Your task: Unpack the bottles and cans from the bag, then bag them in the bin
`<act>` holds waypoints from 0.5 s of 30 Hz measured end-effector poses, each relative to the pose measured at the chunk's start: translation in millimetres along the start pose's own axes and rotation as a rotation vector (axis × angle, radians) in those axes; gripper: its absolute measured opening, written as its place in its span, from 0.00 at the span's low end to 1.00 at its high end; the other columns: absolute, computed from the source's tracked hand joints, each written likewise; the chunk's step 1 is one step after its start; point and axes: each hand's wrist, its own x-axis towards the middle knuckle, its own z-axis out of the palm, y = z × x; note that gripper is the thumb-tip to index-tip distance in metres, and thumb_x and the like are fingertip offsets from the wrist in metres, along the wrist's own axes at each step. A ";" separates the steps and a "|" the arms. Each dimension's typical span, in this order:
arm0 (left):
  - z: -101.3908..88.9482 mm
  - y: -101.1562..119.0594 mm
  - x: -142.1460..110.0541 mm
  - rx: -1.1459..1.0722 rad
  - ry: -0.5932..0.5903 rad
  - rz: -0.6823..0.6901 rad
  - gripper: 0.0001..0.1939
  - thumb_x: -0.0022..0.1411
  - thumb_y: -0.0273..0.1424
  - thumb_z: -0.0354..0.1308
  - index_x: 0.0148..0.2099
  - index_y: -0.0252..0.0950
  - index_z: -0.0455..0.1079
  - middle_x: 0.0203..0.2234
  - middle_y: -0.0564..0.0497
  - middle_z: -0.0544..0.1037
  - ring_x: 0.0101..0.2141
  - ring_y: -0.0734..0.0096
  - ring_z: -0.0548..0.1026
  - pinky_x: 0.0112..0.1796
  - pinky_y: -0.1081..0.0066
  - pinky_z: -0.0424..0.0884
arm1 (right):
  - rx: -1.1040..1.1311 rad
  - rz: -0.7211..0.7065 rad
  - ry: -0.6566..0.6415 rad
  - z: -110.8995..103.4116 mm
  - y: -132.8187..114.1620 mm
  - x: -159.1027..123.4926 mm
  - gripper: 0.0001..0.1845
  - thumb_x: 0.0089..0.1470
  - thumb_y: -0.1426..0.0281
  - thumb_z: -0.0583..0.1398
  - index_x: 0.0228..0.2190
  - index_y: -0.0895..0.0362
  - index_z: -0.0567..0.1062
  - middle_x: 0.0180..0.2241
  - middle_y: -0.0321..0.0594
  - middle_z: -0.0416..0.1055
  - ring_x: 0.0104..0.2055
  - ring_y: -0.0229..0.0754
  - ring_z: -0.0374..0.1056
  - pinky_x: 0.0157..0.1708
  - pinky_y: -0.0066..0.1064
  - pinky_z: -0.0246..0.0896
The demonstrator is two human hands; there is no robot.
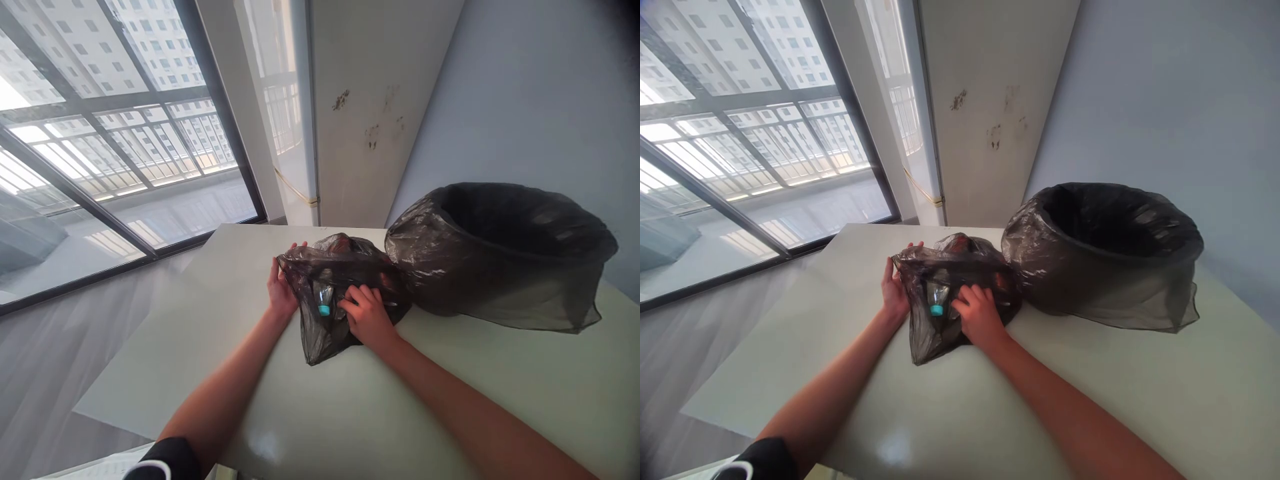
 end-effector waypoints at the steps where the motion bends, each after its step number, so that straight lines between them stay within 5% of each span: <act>1: 0.3 -0.1 -0.2 0.004 0.006 -0.002 0.27 0.73 0.46 0.52 0.67 0.40 0.69 0.64 0.44 0.73 0.66 0.51 0.68 0.65 0.50 0.66 | -0.001 0.000 0.000 0.2 0.3 -0.2 0.15 0.51 0.86 0.61 0.34 0.55 0.80 0.38 0.40 0.70 0.42 0.45 0.58 0.42 0.38 0.46; 15: -2.8 -0.8 1.6 0.014 0.001 -0.003 0.27 0.74 0.47 0.51 0.65 0.36 0.71 0.64 0.45 0.73 0.65 0.51 0.68 0.66 0.53 0.63 | 0.005 0.007 -0.002 -0.3 0.1 -0.7 0.15 0.52 0.85 0.61 0.34 0.55 0.80 0.38 0.40 0.70 0.42 0.45 0.58 0.42 0.38 0.46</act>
